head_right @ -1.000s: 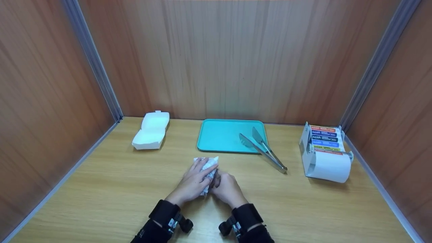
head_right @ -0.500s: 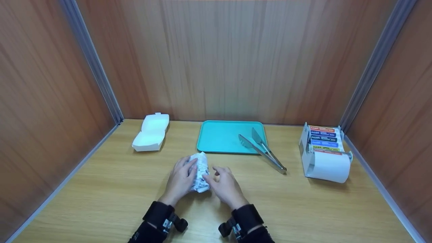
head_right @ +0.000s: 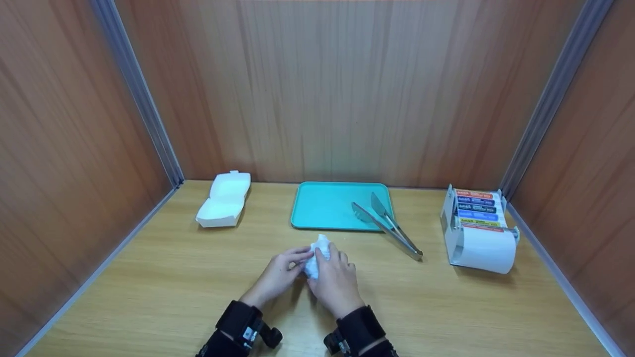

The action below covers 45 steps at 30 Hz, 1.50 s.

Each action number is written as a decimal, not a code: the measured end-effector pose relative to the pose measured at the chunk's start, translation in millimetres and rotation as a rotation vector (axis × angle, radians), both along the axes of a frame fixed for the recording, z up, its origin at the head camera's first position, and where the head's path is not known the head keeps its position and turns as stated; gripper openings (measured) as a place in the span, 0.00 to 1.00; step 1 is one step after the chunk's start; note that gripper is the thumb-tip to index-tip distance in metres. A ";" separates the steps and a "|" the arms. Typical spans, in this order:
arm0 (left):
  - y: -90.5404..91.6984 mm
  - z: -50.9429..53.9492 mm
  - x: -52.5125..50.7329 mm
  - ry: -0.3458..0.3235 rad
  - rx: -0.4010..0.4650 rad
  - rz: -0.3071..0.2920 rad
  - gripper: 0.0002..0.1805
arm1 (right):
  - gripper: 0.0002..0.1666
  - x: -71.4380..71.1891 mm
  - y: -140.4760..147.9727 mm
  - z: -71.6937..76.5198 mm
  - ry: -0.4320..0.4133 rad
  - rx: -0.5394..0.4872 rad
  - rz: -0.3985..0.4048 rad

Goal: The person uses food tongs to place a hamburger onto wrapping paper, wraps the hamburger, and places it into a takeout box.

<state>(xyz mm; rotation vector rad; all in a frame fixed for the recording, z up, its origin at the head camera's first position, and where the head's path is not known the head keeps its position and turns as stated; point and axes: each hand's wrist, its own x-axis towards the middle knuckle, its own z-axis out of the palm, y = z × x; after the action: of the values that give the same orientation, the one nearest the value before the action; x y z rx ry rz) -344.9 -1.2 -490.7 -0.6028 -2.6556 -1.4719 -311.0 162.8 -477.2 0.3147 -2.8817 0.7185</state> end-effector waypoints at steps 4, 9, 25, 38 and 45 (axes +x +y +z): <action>3.5 -4.9 2.6 0.017 0.033 -0.035 0.19 | 0.45 -1.7 4.2 -5.7 -0.007 0.044 -0.019; 4.0 -6.0 3.6 0.015 0.032 -0.040 0.19 | 0.45 -5.5 17.0 -6.2 -0.023 0.030 -0.006; -15.8 -2.0 6.1 0.021 -0.356 -0.068 0.30 | 0.46 8.2 114.4 1.2 -0.195 -0.033 0.013; -131.7 25.5 -32.1 0.010 -0.581 0.204 0.41 | 0.42 9.6 135.8 2.2 -0.184 0.017 -0.018; -183.7 51.0 -54.1 0.035 -0.717 0.303 0.44 | 0.42 9.9 141.0 2.3 -0.129 0.044 -0.002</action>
<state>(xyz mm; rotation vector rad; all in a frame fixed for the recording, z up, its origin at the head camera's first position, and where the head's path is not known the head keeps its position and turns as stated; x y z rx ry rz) -399.0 -185.0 -439.7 -0.2137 -3.0307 -0.4089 -301.1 303.7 -474.9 0.2812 -3.0224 0.7004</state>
